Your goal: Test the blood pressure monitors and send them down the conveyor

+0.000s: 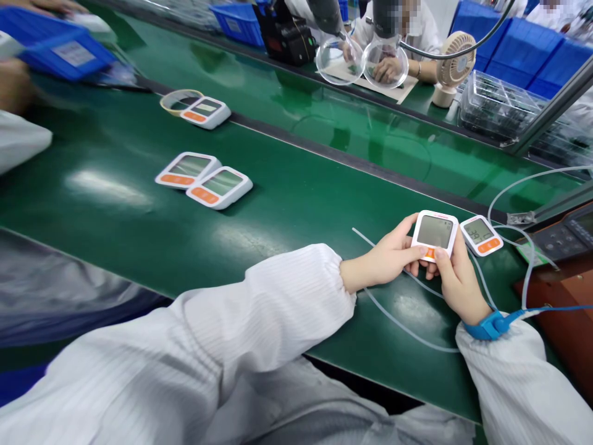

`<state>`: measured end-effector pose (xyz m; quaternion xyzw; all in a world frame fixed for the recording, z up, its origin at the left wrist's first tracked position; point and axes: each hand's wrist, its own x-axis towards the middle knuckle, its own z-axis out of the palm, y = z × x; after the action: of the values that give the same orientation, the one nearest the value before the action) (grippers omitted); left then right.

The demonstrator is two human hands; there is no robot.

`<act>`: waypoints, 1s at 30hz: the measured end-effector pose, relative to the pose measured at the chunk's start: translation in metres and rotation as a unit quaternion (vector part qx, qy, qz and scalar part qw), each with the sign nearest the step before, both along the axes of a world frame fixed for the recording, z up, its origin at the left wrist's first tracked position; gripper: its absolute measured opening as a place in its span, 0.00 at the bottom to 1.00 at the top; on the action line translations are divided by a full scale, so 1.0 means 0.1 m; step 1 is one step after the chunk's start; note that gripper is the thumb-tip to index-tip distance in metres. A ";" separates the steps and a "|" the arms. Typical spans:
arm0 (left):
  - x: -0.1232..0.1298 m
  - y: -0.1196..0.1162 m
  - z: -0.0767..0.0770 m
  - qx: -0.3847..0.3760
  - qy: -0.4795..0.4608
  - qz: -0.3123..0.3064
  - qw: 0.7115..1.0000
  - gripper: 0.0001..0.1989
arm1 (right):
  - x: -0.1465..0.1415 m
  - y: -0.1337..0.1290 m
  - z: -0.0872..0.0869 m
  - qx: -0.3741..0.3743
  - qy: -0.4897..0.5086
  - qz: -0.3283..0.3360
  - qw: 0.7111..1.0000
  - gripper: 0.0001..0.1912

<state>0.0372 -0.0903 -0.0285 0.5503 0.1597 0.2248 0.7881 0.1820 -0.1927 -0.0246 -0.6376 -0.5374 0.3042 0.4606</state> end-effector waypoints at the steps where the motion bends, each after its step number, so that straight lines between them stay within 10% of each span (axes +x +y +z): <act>1: 0.00 0.00 0.00 0.000 0.001 0.001 1.000 0.42 | 0.00 0.00 0.00 0.000 0.000 0.000 1.000 0.37; 30: -0.02 0.02 0.02 0.011 0.021 -0.001 1.000 0.41 | -0.03 -0.02 0.04 0.005 -0.050 -0.027 0.998 0.37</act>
<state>0.0356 -0.0882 -0.0265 0.5638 0.1733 0.2145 0.7785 0.1793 -0.1946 -0.0205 -0.6635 -0.5442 0.2568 0.4446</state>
